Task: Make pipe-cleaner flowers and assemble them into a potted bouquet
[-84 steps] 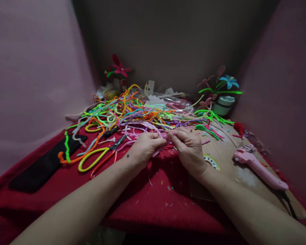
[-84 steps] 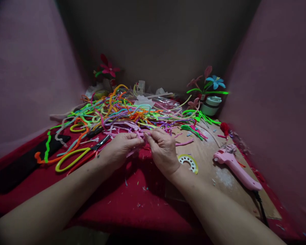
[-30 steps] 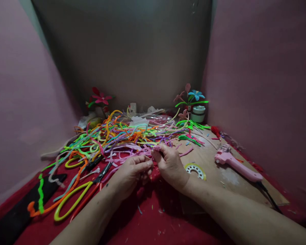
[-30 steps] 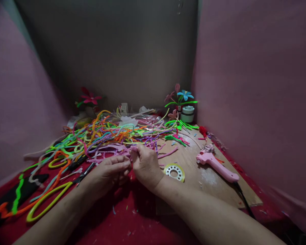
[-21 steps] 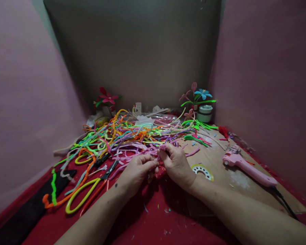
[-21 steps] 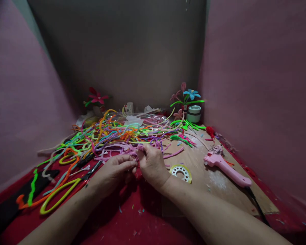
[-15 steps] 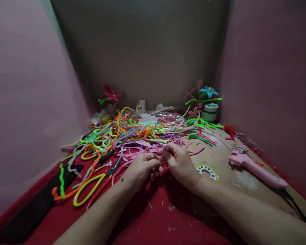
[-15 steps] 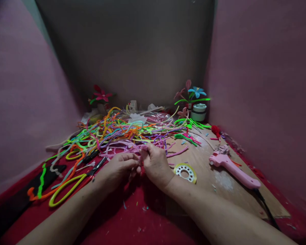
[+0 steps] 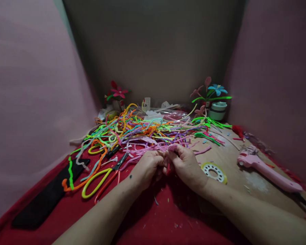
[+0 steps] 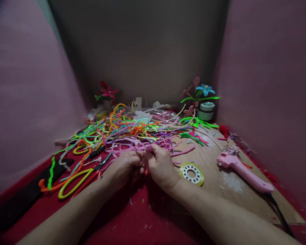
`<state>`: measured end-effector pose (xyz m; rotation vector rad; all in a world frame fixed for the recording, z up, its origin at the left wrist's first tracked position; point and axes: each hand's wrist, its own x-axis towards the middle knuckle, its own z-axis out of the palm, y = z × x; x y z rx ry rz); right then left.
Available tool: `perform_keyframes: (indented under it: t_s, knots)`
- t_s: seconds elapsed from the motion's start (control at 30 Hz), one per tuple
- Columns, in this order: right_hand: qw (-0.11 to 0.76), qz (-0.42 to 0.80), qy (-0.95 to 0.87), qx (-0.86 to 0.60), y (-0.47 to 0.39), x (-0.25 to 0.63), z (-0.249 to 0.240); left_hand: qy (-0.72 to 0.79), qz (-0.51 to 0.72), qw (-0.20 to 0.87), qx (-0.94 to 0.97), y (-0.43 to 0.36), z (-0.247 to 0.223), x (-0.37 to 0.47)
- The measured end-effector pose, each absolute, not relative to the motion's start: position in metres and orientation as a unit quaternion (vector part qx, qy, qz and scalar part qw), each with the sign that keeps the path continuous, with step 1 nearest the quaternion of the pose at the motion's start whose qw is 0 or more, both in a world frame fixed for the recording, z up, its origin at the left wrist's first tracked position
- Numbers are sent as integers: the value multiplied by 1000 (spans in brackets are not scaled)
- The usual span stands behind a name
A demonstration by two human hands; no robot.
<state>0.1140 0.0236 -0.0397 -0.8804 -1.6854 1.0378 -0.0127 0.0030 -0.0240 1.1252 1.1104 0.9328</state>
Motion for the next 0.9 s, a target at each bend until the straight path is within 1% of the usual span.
perform_keyframes:
  t_s: [0.43,0.57,0.67,0.73,0.83,0.9]
  knots:
    - [469,428,-697,-334,19,114,-39,465,422,616,475,2,-21,-14]
    - [468,468,-669,-339,20,115,-37,470,421,623,462,0,-21,-13]
    - [497,477,-621,-373,26,116,-34,475,409,638,446,-1,-20,-12]
    - [497,516,-585,-381,29,116,-31,473,402,645,446,-3,-17,-11]
    - [473,581,-549,-370,30,115,-29,483,410,625,456,-4,-11,-12]
    - [476,576,-550,-373,30,115,-28,501,427,602,453,-5,-7,-13]
